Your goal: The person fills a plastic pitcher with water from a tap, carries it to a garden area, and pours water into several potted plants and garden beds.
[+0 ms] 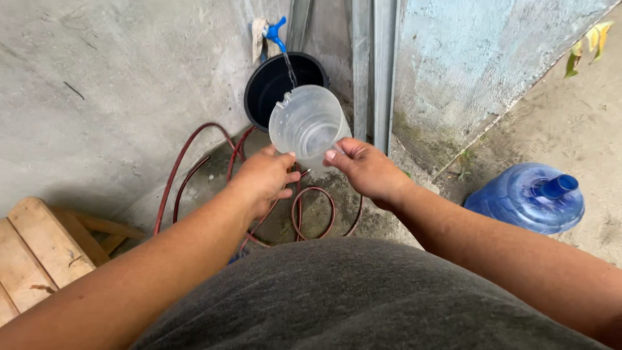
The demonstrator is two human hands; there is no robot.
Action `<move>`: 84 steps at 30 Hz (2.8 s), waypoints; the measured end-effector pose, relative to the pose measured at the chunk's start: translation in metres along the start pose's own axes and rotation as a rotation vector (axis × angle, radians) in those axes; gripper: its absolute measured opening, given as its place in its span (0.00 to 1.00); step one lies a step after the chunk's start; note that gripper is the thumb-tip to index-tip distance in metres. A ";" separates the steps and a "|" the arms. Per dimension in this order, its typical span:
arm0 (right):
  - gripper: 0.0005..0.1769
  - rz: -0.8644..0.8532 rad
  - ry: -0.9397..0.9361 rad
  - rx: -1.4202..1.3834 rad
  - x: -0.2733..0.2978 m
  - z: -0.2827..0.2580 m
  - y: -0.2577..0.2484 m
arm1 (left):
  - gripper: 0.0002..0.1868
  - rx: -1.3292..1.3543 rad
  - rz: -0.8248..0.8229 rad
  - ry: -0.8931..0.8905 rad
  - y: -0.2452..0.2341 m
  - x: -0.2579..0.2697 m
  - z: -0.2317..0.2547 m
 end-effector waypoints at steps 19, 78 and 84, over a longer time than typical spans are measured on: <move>0.16 0.046 0.105 0.243 -0.150 -0.029 -0.004 | 0.40 -0.240 -0.064 -0.111 -0.042 -0.132 0.045; 0.05 0.406 0.206 -0.937 -0.320 0.118 -0.012 | 0.35 -0.445 -0.336 0.000 -0.072 -0.341 0.146; 0.05 0.759 0.183 -0.927 -0.094 0.106 -0.054 | 0.33 -0.647 -0.597 -0.019 0.072 -0.227 0.119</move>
Point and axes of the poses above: each hand's wrist, its own x-axis away from the middle knuckle, its own y-axis out of the palm, z = x × y, the point moved 4 cm from there along -x, towards the middle knuckle, and after that the axes turned 2 degrees about -x, right-handed, at the moved point
